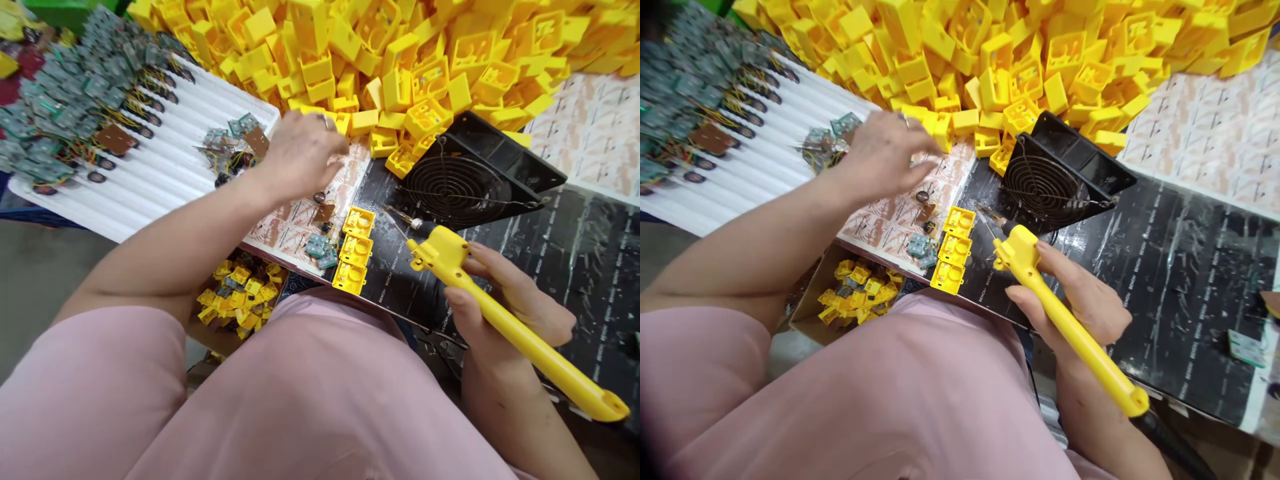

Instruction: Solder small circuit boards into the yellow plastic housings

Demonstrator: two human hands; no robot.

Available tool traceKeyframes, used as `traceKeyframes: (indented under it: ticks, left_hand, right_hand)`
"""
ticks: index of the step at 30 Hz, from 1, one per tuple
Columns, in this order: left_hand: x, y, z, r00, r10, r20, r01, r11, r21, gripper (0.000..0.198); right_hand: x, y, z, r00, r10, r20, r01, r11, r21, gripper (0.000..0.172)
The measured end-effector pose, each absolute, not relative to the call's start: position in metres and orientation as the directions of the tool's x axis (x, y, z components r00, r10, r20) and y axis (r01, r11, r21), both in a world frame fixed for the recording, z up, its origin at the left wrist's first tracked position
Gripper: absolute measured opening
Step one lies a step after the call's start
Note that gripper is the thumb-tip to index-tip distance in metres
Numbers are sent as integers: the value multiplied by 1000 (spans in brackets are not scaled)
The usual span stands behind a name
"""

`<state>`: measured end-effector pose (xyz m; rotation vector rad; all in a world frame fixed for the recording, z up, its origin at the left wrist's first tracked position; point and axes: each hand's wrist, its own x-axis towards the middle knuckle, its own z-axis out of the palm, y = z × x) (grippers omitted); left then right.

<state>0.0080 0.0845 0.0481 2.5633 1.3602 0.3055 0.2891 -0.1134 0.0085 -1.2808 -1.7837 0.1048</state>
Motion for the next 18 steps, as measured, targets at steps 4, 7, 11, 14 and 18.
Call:
traceKeyframes:
  ticks: [4,7,11,14,18]
  left_hand:
    - [14,135,29,513,847,140,813,-532,237,46]
    - [18,154,15,538,830,147,814,-557,166,52]
    - [14,163,14,550,810,206,807,-578,119,54]
    - [6,162,16,594,785,177,788,-612,70,51]
    - [-3,146,20,650,752,110,750,-658,67,43]
  right_hand:
    - [279,-108,16,-15,708,706,799,433,-417,54]
    - [278,-109,17,-2,727,687,795,417,-439,54]
    - [283,-112,18,35,756,654,811,361,-461,52]
    - [284,-109,22,54,735,676,815,358,-455,51]
    - [288,-109,19,30,730,682,798,394,-457,52]
